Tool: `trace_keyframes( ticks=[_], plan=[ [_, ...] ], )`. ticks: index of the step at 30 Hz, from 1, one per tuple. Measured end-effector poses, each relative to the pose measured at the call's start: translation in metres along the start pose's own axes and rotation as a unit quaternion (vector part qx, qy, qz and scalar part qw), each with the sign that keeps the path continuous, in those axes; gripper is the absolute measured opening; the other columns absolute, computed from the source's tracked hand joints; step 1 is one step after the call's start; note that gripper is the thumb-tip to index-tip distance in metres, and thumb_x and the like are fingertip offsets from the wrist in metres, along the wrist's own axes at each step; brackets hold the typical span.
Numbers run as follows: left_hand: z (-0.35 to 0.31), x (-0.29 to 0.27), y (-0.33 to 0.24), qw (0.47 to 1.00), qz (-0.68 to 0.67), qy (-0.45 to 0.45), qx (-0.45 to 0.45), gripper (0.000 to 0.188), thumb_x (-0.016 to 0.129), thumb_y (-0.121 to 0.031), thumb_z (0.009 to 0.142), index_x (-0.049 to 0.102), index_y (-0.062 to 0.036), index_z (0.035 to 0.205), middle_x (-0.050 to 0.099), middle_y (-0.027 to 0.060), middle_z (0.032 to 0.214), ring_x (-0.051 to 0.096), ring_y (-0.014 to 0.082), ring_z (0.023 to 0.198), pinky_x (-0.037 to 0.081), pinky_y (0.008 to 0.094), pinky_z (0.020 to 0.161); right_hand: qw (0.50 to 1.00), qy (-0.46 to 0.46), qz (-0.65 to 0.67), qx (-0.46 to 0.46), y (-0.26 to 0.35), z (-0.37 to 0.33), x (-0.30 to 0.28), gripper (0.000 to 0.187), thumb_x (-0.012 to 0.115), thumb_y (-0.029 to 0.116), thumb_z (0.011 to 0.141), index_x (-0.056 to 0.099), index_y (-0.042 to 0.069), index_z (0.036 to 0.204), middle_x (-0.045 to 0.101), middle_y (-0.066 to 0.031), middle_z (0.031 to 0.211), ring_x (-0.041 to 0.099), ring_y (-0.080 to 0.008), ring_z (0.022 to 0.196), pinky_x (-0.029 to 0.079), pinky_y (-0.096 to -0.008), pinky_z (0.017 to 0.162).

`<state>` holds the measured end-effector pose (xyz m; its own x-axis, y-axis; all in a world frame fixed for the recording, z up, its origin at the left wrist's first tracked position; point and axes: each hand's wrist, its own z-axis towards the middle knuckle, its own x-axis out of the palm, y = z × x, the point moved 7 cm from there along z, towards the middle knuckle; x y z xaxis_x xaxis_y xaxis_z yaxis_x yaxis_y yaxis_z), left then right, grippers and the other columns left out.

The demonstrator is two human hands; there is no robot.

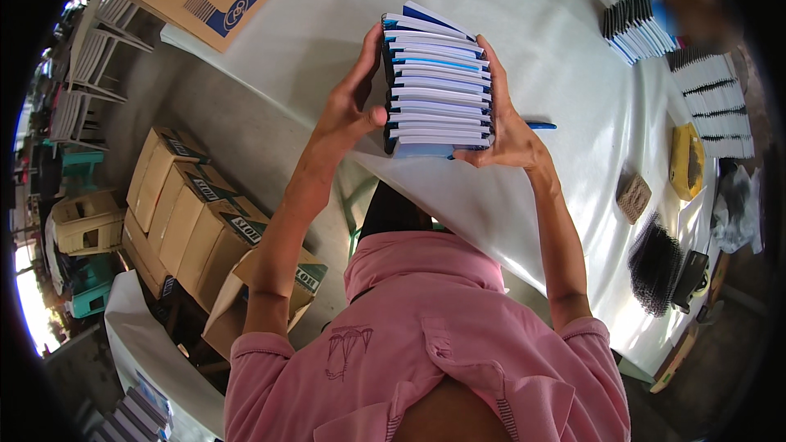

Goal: The person assembles spiral-bound notebooks by inserting metal coils into pre-punched pages and trimming excess coil length with pliers. They handle stacks of blue and purple notebooks, aligning pages and securing the binding before placing finished units into a cardboard box.

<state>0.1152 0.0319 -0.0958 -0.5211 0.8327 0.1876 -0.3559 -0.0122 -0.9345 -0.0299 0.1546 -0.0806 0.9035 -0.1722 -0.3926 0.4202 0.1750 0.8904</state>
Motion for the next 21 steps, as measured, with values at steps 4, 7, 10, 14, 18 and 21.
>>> trace_keyframes(
  ticks=[4, 7, 10, 14, 18, 21],
  plan=[
    [-0.003, 0.001, -0.005, 1.000, 0.023, -0.008, -0.018, 0.126, 0.078, -0.067, 0.064, 0.017, -0.0014, 0.153, 0.021, 0.0173, 0.159, 0.015, 0.0299, 0.149, 0.011, 0.0411, 0.120, 1.000, -0.005, -0.001, -0.012, -0.001, -0.001, -0.001, 0.139, 0.085, 0.010, 0.047, 0.000, 0.020, 0.156, 0.023, -0.0150, 0.157, 0.019, -0.0351, 0.146, 0.017, -0.0475, 0.120],
    [-0.006, 0.003, -0.007, 1.000, -0.002, 0.011, -0.029, 0.132, 0.080, -0.067, 0.060, 0.014, -0.0005, 0.153, 0.017, 0.0163, 0.160, 0.012, 0.0300, 0.149, 0.010, 0.0418, 0.120, 1.000, -0.005, 0.012, -0.014, 0.001, -0.001, -0.003, 0.138, 0.084, 0.009, 0.047, 0.000, 0.020, 0.156, 0.023, -0.0149, 0.157, 0.018, -0.0348, 0.147, 0.016, -0.0473, 0.121],
    [-0.010, 0.001, -0.005, 0.996, 0.019, 0.085, 0.013, 0.140, 0.084, -0.065, 0.053, 0.010, -0.0045, 0.155, 0.014, 0.0139, 0.161, 0.009, 0.0297, 0.150, 0.009, 0.0427, 0.120, 0.999, -0.016, 0.032, 0.027, -0.003, -0.001, -0.001, 0.143, 0.086, 0.018, 0.039, 0.003, 0.026, 0.156, 0.016, -0.0102, 0.160, 0.013, -0.0336, 0.148, 0.014, -0.0507, 0.122],
    [-0.009, -0.003, 0.003, 0.988, 0.140, 0.066, -0.014, 0.149, 0.089, -0.061, 0.042, 0.007, -0.0123, 0.156, 0.013, 0.0114, 0.162, 0.007, 0.0288, 0.150, 0.011, 0.0437, 0.120, 0.998, -0.010, 0.043, 0.046, -0.002, 0.000, 0.001, 0.143, 0.085, 0.015, 0.040, 0.002, 0.027, 0.156, 0.015, -0.0089, 0.161, 0.012, -0.0330, 0.149, 0.013, -0.0506, 0.122],
    [-0.006, -0.015, 0.005, 0.981, 0.175, 0.081, -0.022, 0.145, 0.094, -0.046, 0.043, 0.009, -0.0149, 0.156, 0.017, 0.0112, 0.161, 0.011, 0.0284, 0.149, 0.016, 0.0434, 0.120, 0.999, -0.009, 0.040, 0.034, -0.004, 0.002, 0.001, 0.143, 0.085, 0.014, 0.041, 0.000, 0.026, 0.156, 0.013, -0.0080, 0.161, 0.009, -0.0325, 0.149, 0.011, -0.0498, 0.122],
    [-0.001, -0.019, 0.006, 0.978, 0.180, 0.102, -0.030, 0.142, 0.095, -0.035, 0.044, 0.010, -0.0143, 0.156, 0.019, 0.0108, 0.161, 0.014, 0.0282, 0.149, 0.019, 0.0415, 0.119, 0.999, 0.001, 0.043, 0.005, 0.001, 0.003, 0.000, 0.139, 0.085, 0.012, 0.049, -0.003, 0.021, 0.156, 0.014, -0.0134, 0.159, 0.011, -0.0325, 0.148, 0.012, -0.0448, 0.121]
  ],
)
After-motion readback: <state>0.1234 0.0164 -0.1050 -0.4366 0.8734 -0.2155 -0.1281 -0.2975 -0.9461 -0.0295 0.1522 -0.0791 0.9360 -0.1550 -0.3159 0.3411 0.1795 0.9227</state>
